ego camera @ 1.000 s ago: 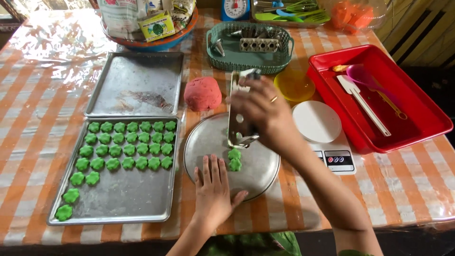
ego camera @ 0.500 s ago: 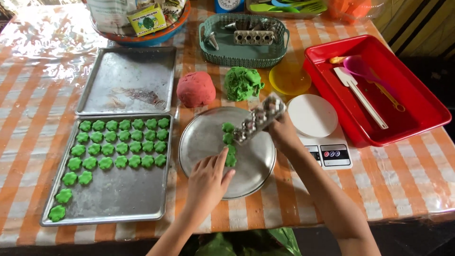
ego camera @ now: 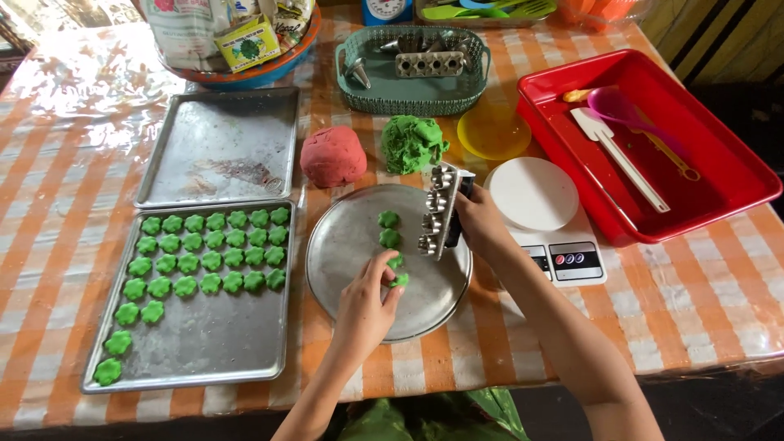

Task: The person is manually shaping green dough into small flower-like pieces using a metal mold and placing them onto a baking tray.

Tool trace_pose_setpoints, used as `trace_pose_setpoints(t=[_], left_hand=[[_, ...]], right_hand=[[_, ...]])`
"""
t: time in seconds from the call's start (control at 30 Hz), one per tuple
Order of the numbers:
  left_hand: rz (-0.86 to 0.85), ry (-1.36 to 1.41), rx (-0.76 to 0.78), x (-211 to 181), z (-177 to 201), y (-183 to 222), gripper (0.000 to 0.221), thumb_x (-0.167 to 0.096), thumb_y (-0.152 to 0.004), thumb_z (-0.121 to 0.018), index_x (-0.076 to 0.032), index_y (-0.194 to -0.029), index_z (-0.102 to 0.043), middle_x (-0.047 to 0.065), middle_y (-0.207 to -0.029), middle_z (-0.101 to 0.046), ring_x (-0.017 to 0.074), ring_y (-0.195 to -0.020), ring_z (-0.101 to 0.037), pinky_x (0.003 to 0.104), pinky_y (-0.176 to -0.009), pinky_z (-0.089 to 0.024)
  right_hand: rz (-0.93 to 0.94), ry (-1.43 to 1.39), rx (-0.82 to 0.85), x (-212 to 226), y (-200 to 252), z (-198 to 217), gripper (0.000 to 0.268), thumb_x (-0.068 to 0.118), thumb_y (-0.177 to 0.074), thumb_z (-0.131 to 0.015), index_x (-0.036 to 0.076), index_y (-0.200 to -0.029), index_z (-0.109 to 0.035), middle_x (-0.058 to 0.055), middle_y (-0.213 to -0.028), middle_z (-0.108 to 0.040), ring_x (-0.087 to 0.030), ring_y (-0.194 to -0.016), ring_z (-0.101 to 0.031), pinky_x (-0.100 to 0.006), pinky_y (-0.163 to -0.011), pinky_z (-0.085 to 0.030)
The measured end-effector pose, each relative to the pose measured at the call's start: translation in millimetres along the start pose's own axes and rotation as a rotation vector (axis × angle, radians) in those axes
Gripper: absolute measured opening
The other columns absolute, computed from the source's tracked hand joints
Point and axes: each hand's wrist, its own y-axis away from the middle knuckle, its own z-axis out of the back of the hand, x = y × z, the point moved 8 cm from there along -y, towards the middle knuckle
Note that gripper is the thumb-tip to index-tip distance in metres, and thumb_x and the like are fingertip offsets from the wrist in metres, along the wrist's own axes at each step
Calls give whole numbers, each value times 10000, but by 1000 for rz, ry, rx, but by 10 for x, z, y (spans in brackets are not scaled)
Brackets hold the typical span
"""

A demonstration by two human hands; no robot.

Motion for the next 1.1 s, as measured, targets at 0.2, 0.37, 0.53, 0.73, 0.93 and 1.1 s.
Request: trace_pose_setpoints(t=[0.2,0.37,0.53,0.73,0.93,1.1], left_hand=[[19,342,-216,373,990,363,464,-100,-848,-765,-131,-1306,-695,105,-1057,-772,248,-973,-751,351,-809,-610],[126,-54,-571,1351,2208,902,329,-6,-897,-748,-79,-1218,-751,167,-1084,-744,357,-1029,-707,406,-842,-577],[316,-491,-752,2483,2681,1533,248,-83,-960,-807,-170,-1190,-773,62,-1064,-742,271,-1017,-727,411,-887,-587],[416,-454,-722,2548,2616,1591,211,-183,-959,-818,-216,-1162,-771,39,-1046,-769,268,-999,-734,413,-894,-576],[512,-572,-679,2623,2548,1617,155,-197,-1015,-753,-232,-1166,-757,-2,-1093,-778,285,-992,-738,476,-871,-572],[432,-562,-753,2611,2537,1607,174,-116,-1010,-791,-132,-1177,-749,44,-1058,-747,328,-1010,-720,477,-905,-565]], right_hand=[[44,73,-17,71,50,39,211,112,-955,-613,-54,-1050,-703,-180,-861,-638,-266,-809,-594,-446,-744,-520],[16,30,17,-81,-65,-34,173,152,-964,-658,-15,-981,-696,-139,-693,-581,-225,-545,-519,-395,-523,-469],[16,50,21,12,36,-94,158,137,-971,-635,2,-914,-694,-101,-610,-536,-168,-396,-456,-346,-358,-415],[8,-36,24,298,205,-188,119,103,-940,-627,3,-882,-654,-88,-582,-512,-150,-333,-454,-306,-299,-403],[38,-66,37,315,222,-167,111,80,-949,-620,-16,-924,-668,-95,-662,-548,-152,-460,-560,-307,-451,-538],[24,-69,63,300,228,-160,136,87,-966,-636,-46,-974,-664,-122,-719,-580,-180,-554,-617,-362,-542,-596]])
